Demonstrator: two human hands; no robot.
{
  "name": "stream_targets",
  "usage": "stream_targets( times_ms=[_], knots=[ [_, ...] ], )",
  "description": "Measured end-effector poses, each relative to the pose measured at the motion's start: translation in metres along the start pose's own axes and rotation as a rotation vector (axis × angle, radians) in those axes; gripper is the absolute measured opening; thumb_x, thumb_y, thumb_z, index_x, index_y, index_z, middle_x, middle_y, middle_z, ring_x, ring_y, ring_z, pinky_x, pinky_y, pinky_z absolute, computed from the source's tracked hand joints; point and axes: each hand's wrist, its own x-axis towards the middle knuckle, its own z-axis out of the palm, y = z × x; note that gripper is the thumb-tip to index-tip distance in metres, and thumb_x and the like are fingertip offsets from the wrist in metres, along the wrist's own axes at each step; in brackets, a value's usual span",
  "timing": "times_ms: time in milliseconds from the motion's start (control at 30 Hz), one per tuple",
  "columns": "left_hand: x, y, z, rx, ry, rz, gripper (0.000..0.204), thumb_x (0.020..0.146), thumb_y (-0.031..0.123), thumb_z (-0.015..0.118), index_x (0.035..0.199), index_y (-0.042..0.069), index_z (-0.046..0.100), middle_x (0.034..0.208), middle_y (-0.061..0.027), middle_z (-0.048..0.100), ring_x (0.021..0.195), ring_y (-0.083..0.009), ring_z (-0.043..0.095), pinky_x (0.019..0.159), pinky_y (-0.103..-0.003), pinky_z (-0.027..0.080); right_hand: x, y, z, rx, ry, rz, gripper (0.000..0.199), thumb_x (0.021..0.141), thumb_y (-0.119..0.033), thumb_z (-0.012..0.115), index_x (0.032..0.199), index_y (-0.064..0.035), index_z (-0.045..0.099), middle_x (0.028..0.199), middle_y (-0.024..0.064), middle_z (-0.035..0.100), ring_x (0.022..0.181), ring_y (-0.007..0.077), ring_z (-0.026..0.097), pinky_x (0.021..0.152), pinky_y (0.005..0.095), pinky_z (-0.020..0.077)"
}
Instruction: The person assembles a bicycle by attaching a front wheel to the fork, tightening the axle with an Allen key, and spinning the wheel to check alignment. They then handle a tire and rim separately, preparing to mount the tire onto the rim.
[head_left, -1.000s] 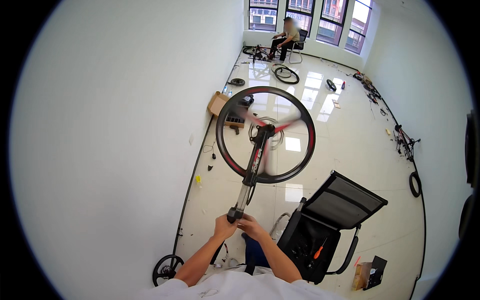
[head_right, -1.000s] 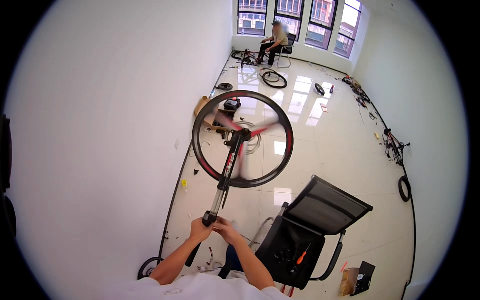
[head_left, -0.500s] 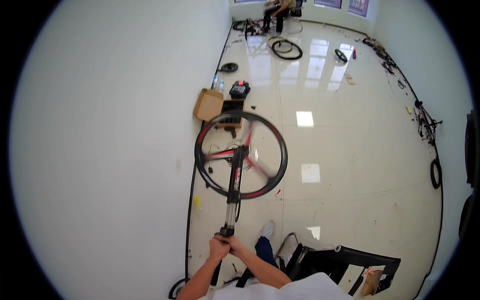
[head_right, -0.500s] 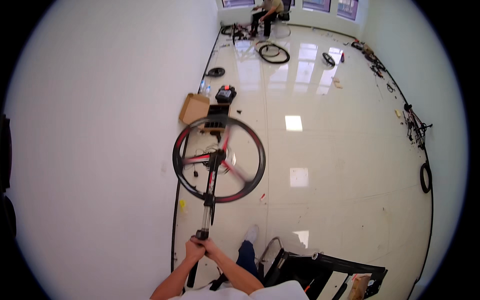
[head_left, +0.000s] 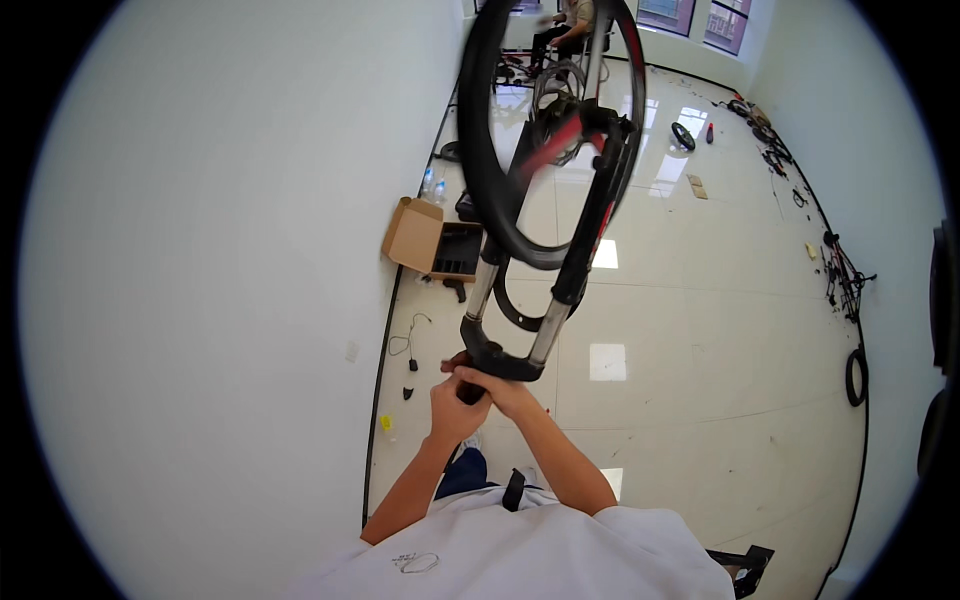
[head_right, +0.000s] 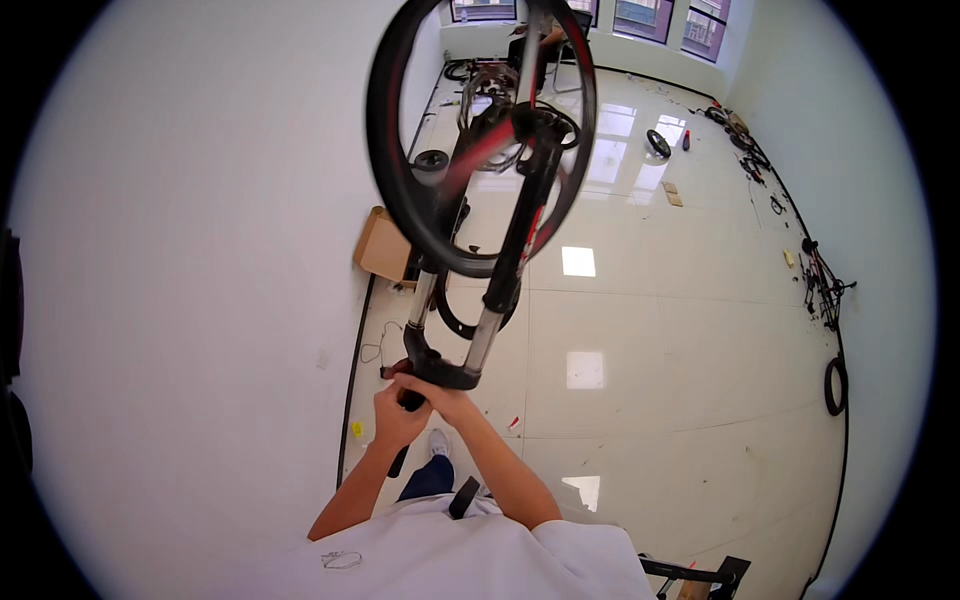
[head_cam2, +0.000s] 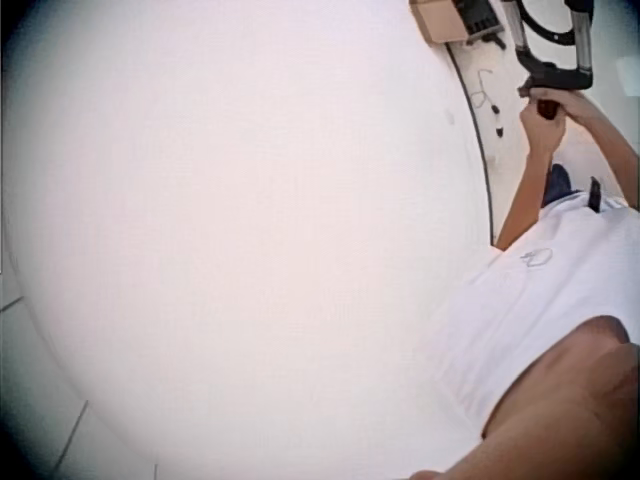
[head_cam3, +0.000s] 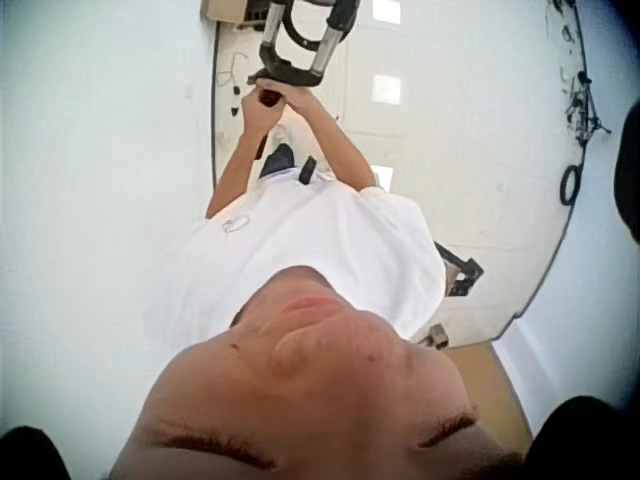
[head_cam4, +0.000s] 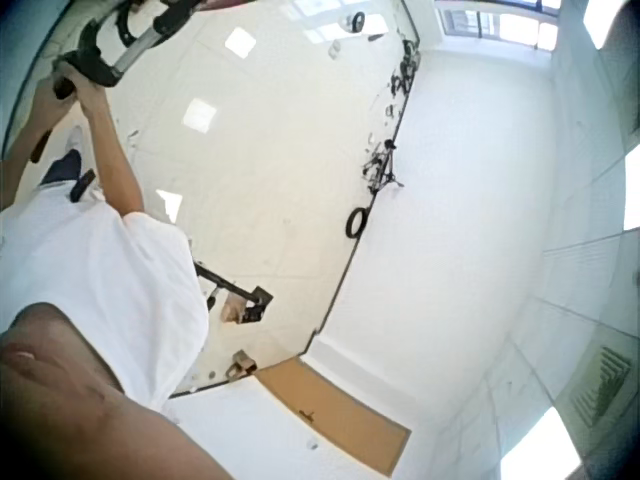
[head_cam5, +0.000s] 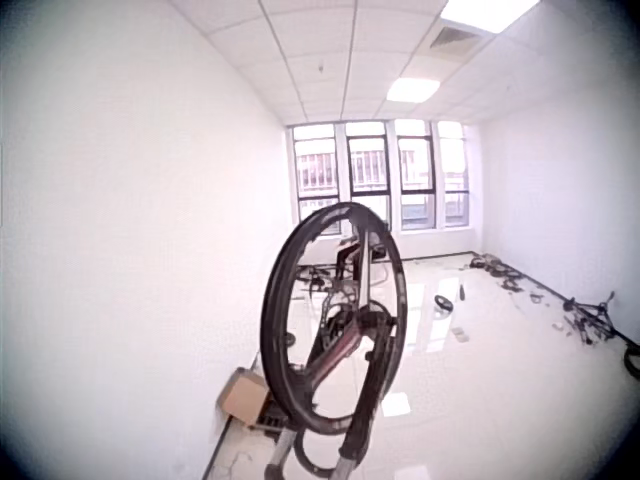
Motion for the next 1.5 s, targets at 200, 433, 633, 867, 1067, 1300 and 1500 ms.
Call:
stream_targets(
  times_ms=[200, 433, 633, 867, 1067, 1300, 1500],
  knots=[
    [0.047, -0.066, 0.045, 0.089, -0.207, -0.165, 0.03, 0.078, 0.026, 0.066, 0.072, -0.003, 0.058, 0.059, -0.0199, 0.057, 0.06, -0.037, 0.059, 0.053, -0.042, 0.045, 0.077, -0.016, -0.063, 0.399, 0.341, 0.023, 0.027, 0.084, -0.026, 0.065, 0.069, -0.0117, 0.048, 0.051, -0.0032, 0.035, 0.048, 0.012, 0.041, 0.053, 0.0277, 0.0406],
    [0.144, -0.152, 0.055, 0.278, -0.562, -0.226, 0.036, 0.075, 0.032, 0.066, 0.073, -0.004, 0.062, 0.069, -0.025, 0.061, 0.072, -0.0422, 0.061, 0.064, -0.048, 0.047, 0.155, 0.032, -0.135, 0.733, 0.629, 0.091, 0.036, 0.081, -0.022, 0.061, 0.055, -0.0159, 0.036, 0.044, -0.0068, 0.023, 0.038, 0.008, 0.025, 0.041, 0.0244, 0.0266],
    [0.228, -0.172, 0.066, 0.313, -0.891, -0.236, 0.038, 0.076, 0.033, 0.066, 0.076, -0.004, 0.062, 0.075, -0.0268, 0.061, 0.076, -0.0423, 0.061, 0.067, -0.048, 0.047, 0.202, 0.052, -0.195, 0.956, 0.773, 0.028, 0.03, 0.074, -0.018, 0.054, 0.052, -0.0188, 0.034, 0.043, -0.0085, 0.025, 0.037, 0.0062, 0.027, 0.041, 0.0227, 0.0267],
    [0.368, -0.142, 0.131, 0.454, -1.146, -0.269, 0.035, 0.073, 0.029, 0.069, 0.077, -0.005, 0.062, 0.076, -0.0251, 0.063, 0.077, -0.0393, 0.063, 0.067, -0.045, 0.049, 0.267, 0.0, -0.281, 1.332, 0.718, -0.105, 0.036, 0.078, -0.013, 0.052, 0.05, -0.017, 0.03, 0.042, -0.0087, 0.029, 0.036, 0.0049, 0.028, 0.04, 0.0199, 0.0281],
    [0.467, -0.151, 0.207, 0.552, -1.162, -0.386, 0.03, 0.074, 0.024, 0.066, 0.077, -0.006, 0.063, 0.079, -0.0258, 0.063, 0.077, -0.0387, 0.063, 0.069, -0.044, 0.05, 0.342, -0.02, -0.375, 1.486, 0.749, 0.005, 0.034, 0.078, -0.011, 0.052, 0.052, -0.0165, 0.032, 0.042, -0.0093, 0.03, 0.035, 0.0039, 0.028, 0.04, 0.0191, 0.03],
    [0.541, -0.217, 0.29, 0.678, -1.166, -0.48, 0.027, 0.072, 0.017, 0.059, 0.082, -0.008, 0.062, 0.079, -0.0259, 0.064, 0.077, -0.0383, 0.063, 0.071, -0.043, 0.051, 0.425, -0.01, -0.474, 1.585, 0.786, 0.167, 0.038, 0.081, -0.014, 0.052, 0.052, -0.0182, 0.027, 0.042, -0.0085, 0.027, 0.035, 0.0056, 0.026, 0.039, 0.0202, 0.03],
    [0.618, -0.213, 0.311, 0.754, -1.192, -0.814, 0.028, 0.074, 0.019, 0.059, 0.075, -0.009, 0.059, 0.065, -0.0198, 0.063, 0.054, -0.0275, 0.063, 0.049, -0.037, 0.05, 0.481, 0.0, -0.499, 1.823, 0.754, 0.206, 0.035, 0.079, -0.01, 0.056, 0.053, -0.017, 0.033, 0.043, -0.0104, 0.034, 0.036, 0.0023, 0.034, 0.039, 0.0187, 0.0317]
  ],
)
